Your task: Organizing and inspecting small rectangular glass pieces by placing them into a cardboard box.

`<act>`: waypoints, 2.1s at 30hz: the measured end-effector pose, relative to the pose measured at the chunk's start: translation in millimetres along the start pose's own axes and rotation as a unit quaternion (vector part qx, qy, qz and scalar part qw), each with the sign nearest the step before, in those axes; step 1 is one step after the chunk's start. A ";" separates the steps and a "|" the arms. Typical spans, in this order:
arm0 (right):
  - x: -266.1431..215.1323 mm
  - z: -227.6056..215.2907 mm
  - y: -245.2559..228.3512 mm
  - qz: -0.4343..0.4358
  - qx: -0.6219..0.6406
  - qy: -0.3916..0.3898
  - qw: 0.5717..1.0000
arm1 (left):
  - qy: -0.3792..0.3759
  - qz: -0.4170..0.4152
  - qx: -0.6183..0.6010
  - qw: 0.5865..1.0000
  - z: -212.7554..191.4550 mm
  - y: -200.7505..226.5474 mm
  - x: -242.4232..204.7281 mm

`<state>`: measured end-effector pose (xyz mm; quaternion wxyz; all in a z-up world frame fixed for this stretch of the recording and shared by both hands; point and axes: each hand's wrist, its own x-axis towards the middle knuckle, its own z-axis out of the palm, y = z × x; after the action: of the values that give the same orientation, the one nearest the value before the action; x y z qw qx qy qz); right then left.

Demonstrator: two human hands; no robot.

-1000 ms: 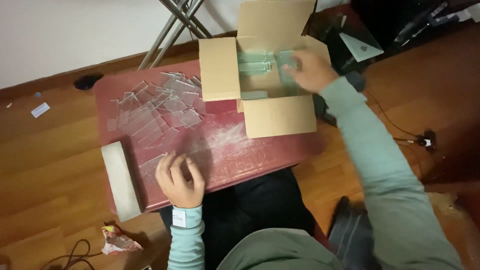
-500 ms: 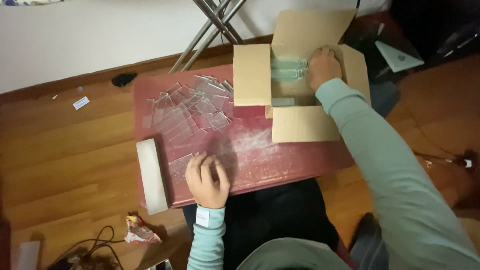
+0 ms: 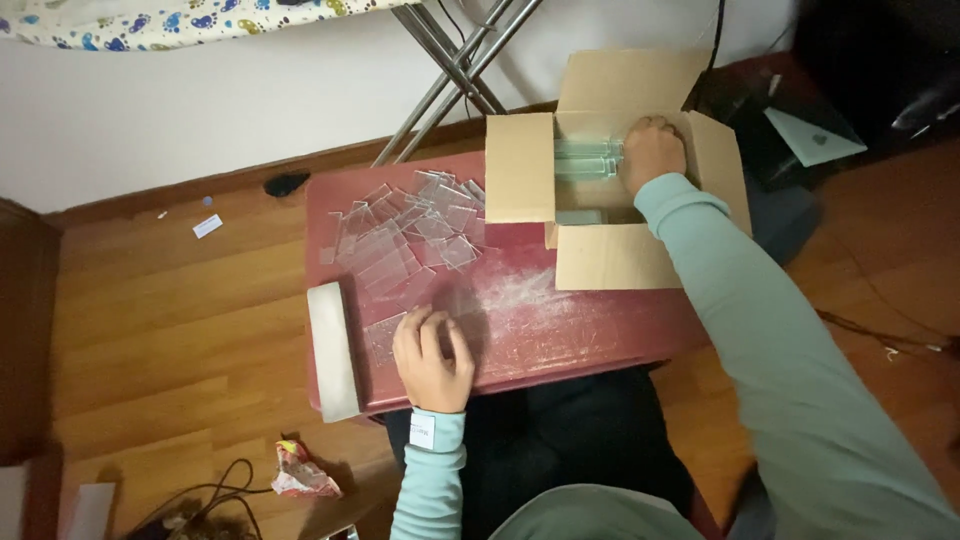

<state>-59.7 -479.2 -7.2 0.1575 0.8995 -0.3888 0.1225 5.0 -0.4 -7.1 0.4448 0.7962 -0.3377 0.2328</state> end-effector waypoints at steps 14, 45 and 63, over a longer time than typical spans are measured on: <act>2.4 10.1 -5.1 -0.030 -0.082 0.043 0.995 | -0.012 0.026 -0.011 1.000 -3.7 5.5 7.2; -7.9 -13.3 -15.3 -0.033 -0.231 -0.022 0.972 | -0.047 0.029 0.006 0.998 -4.2 7.9 8.2; -7.9 -11.1 -2.9 -0.008 -0.104 -0.010 0.995 | -0.030 0.025 -0.005 0.999 -4.2 8.9 9.2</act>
<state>-63.9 -467.8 -0.2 0.2469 0.8824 -0.3942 0.0709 4.2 -3.1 6.0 0.4325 0.7916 -0.3720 0.2187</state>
